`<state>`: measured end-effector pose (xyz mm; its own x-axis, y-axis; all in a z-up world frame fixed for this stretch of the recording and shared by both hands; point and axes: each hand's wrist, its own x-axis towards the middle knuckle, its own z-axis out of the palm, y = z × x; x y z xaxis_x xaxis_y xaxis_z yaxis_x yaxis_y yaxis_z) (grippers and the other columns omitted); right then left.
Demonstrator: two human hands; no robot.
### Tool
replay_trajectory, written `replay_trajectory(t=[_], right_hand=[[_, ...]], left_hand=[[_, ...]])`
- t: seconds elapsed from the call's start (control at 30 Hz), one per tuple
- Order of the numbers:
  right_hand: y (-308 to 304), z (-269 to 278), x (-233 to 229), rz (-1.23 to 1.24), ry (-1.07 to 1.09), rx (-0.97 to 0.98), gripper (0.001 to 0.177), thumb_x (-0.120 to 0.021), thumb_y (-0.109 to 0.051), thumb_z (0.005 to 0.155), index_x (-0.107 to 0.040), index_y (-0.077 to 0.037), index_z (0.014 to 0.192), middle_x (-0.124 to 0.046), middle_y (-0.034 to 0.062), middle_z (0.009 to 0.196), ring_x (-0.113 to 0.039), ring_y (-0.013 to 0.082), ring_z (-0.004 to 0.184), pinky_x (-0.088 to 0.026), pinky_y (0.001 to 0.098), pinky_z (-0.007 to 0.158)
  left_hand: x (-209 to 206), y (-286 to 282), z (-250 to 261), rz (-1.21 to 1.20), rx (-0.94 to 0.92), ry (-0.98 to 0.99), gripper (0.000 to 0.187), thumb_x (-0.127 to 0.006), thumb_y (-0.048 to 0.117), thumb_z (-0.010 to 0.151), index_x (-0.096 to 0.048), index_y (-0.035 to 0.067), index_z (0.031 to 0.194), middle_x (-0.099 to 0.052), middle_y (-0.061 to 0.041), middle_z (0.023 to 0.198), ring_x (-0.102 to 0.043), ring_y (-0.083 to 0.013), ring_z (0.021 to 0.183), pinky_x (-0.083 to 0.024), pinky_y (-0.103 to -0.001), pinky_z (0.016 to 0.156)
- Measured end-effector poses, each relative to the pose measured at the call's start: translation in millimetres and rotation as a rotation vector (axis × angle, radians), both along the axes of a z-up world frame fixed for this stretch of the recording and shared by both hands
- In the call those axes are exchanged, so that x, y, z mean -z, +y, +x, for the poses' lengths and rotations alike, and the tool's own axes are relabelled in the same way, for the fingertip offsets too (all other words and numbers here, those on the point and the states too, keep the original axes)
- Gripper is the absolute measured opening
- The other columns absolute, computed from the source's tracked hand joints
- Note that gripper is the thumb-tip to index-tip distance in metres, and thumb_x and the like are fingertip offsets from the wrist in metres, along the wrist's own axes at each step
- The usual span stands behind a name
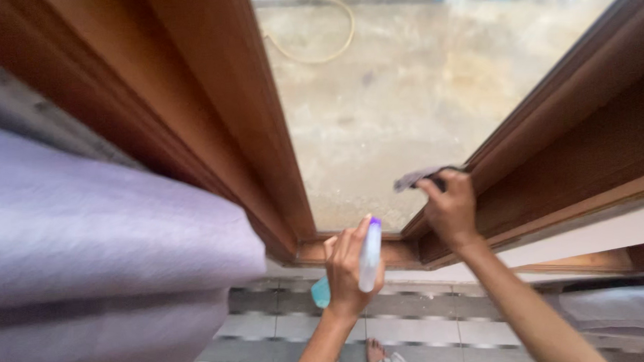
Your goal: The person sprays a cleaning solution onto a wooden window frame and glass pane, then wipes the surfaces with a cloth. The person moves along the frame and glass, repeatedly spraying and wiping to clean the area.
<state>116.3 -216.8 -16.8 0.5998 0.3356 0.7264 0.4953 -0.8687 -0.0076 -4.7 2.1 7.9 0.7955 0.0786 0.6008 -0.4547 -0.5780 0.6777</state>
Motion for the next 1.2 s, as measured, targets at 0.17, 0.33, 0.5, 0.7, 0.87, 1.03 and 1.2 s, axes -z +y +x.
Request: replay_trajectory(t=[0.17, 0.33, 0.5, 0.7, 0.87, 1.03, 1.2], right_hand=[[-2, 19, -66, 0.146, -0.118, 0.004, 0.014, -0.072, 0.003, 0.105, -0.071, -0.01, 0.101, -0.059, 0.0072, 0.113, -0.049, 0.0248, 0.108, -0.041, 0.0349, 0.089], [-8, 21, -90, 0.221, -0.183, -0.004, 0.015, -0.069, 0.007, 0.105, -0.069, -0.008, 0.108, -0.054, 0.0096, 0.119, -0.047, 0.0252, 0.113, -0.041, 0.0351, 0.094], [2, 22, -14, 0.107, -0.162, 0.019, 0.015, -0.07, 0.0, 0.094, -0.069, -0.015, 0.093, -0.06, 0.0034, 0.107, -0.052, 0.0257, 0.099, -0.043, 0.0414, 0.084], [-7, -1, 93, -0.188, 0.129, 0.028, 0.038, -0.07, 0.002, 0.075, -0.076, -0.021, 0.104, -0.06, 0.0042, 0.103, -0.056, 0.0253, 0.097, -0.056, 0.0372, 0.078], [-7, -4, 80, -0.112, 0.149, 0.046, 0.034, -0.07, 0.002, 0.079, -0.075, -0.019, 0.106, -0.06, 0.0082, 0.106, -0.057, 0.0286, 0.101, -0.056, 0.0381, 0.079], [-3, 2, -15, -0.029, -0.062, 0.046, 0.023, -0.071, 0.003, 0.093, -0.072, -0.016, 0.108, -0.059, 0.007, 0.11, -0.054, 0.0278, 0.106, -0.051, 0.0399, 0.087], [-12, 31, -109, 0.063, -0.307, 0.004, 0.018, -0.073, -0.002, 0.107, -0.071, -0.015, 0.119, -0.059, 0.0031, 0.125, -0.051, 0.024, 0.117, -0.044, 0.0355, 0.098]], left_hand=[[-9, 1, -1, -0.014, 0.004, 0.015, 0.068, -0.064, 0.003, 0.072, -0.055, 0.0, 0.14, -0.065, -0.014, 0.101, -0.064, -0.0289, 0.095, -0.041, -0.041, 0.089], [-12, 1, -5, -0.016, -0.004, -0.001, 0.069, -0.064, 0.003, 0.073, -0.055, 0.0, 0.141, -0.065, -0.014, 0.104, -0.063, -0.0289, 0.096, -0.041, -0.041, 0.091], [1, -4, -7, -0.041, -0.002, 0.003, 0.069, -0.065, 0.002, 0.073, -0.055, 0.002, 0.142, -0.066, -0.013, 0.108, -0.065, -0.0285, 0.1, -0.043, -0.041, 0.095], [13, -8, -12, -0.05, 0.013, 0.09, 0.073, -0.065, 0.002, 0.069, -0.055, 0.002, 0.141, -0.066, -0.013, 0.104, -0.064, -0.0282, 0.096, -0.043, -0.042, 0.092], [3, -17, -18, -0.063, 0.07, 0.059, 0.071, -0.065, 0.001, 0.071, -0.055, 0.001, 0.141, -0.065, -0.012, 0.101, -0.064, -0.0278, 0.093, -0.042, -0.041, 0.086], [-12, -22, -22, -0.075, 0.114, 0.031, 0.071, -0.066, 0.001, 0.072, -0.055, 0.001, 0.142, -0.064, -0.012, 0.098, -0.062, -0.028, 0.089, -0.042, -0.04, 0.085], [-10, -19, -26, -0.093, 0.102, -0.003, 0.07, -0.067, 0.002, 0.074, -0.054, 0.001, 0.143, -0.063, -0.011, 0.099, -0.062, -0.027, 0.092, -0.042, -0.042, 0.091]])
